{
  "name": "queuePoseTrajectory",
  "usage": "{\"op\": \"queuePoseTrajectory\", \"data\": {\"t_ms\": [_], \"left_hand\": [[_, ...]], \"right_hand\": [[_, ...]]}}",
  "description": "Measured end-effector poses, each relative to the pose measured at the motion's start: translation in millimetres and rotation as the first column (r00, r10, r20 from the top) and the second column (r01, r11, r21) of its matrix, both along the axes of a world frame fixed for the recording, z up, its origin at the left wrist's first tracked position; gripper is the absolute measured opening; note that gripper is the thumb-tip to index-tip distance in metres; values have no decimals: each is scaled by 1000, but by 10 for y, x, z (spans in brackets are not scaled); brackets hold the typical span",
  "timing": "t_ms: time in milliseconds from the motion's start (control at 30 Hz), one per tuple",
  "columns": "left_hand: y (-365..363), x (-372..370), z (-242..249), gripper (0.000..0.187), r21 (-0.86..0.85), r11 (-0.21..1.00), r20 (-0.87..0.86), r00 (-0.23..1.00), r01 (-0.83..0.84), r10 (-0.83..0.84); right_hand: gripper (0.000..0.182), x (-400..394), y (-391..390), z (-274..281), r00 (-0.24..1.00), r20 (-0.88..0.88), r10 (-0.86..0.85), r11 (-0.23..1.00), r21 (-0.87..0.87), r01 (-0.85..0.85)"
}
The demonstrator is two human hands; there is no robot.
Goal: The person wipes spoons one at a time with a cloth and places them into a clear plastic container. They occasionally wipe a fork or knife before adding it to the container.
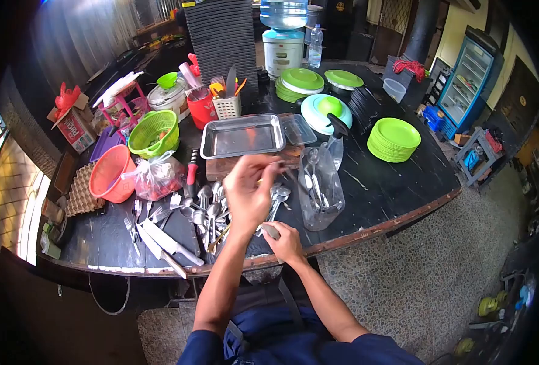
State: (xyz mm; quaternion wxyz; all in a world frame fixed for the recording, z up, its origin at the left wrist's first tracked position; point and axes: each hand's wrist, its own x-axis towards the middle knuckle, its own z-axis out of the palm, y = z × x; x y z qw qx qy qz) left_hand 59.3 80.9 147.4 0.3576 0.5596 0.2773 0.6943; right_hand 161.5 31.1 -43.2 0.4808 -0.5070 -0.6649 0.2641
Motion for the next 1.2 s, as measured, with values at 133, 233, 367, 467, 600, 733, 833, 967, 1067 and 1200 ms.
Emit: {"op": "queuePoseTrajectory", "data": {"t_ms": [133,233,367,467,600,733,833,967,1067,1200], "left_hand": [[334,520,-155,12,88,993,-294,955,73,-44],[556,699,-403,21,59,953,-630,752,297,-195],[580,857,-615,20,8,870,-750,578,494,-321],[553,892,-632,19,41,881,-741,606,471,-290],[479,862,-608,27,45,883,-752,598,467,-278],[371,586,-454,28,129,924,-659,727,360,-192],[386,160,-569,21,-64,991,-480,867,116,-133],[589,-597,-1133,21,-113,949,-834,547,-295,71],[661,-967,-1799,19,-42,922,-951,297,-385,81],[565,-989,-1911,18,-40,911,-982,185,-411,40]], "right_hand": [[26,52,14,-43,1000,9,-15,999,-35,15],[24,48,20,-61,1000,-13,-28,1000,-3,28],[23,59,42,-134,999,35,-32,998,-43,34],[19,49,119,-424,1000,4,-22,999,32,22],[25,80,137,-491,996,83,17,1000,20,-19],[18,59,132,-525,997,58,-51,999,9,51],[20,-6,56,-98,999,-21,-37,998,-60,36],[22,-22,44,-79,999,-14,-38,998,-48,37],[22,-29,62,-109,999,-7,-41,999,-17,41],[21,-30,45,-69,999,-5,-34,999,-22,33]]}}
